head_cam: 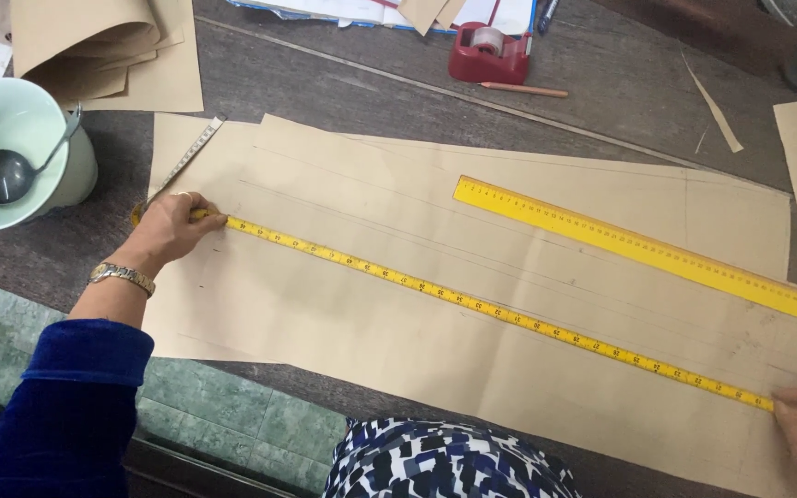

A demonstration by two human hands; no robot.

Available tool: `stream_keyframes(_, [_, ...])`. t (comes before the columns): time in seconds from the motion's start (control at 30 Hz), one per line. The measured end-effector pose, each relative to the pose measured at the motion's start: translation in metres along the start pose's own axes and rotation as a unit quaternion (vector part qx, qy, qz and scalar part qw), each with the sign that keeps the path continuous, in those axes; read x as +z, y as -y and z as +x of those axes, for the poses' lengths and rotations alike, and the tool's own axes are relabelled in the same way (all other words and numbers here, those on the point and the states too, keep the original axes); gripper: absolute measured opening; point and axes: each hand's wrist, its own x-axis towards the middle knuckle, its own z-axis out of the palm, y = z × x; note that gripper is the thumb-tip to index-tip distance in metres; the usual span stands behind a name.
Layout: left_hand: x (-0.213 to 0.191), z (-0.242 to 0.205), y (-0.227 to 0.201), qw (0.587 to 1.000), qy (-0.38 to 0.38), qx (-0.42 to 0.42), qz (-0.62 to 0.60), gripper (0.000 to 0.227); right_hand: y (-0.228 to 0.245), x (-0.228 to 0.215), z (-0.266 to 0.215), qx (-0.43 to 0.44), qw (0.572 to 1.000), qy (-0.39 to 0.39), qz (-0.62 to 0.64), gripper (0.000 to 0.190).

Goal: The person measures a large sheet of brown paper using a yellow measuring tape and a ruler, then marks lines with a blue pen. They repeatedly reposition the tape and ruler to draw straight lines across the paper.

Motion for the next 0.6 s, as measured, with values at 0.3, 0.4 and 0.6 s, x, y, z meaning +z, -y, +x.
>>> stream_keyframes(0.3, [-0.002, -0.002, -0.004, 0.999, 0.013, -0.019, -0.033, 0.019, 0.0, 0.001, 0.001, 0.069, 0.997, 0.039, -0.011, 0.014])
stream_keyframes(0.4, [0.009, 0.014, 0.017, 0.999, -0.023, 0.028, 0.024, 0.021, 0.005, -0.001, 0.003, 0.031, 0.998, 0.014, 0.054, 0.013])
stream_keyframes(0.6, [0.052, 0.052, 0.117, 0.893, -0.243, 0.251, 0.285, 0.007, 0.053, -0.033, 0.001, 0.043, 0.998, -0.024, 0.045, 0.027])
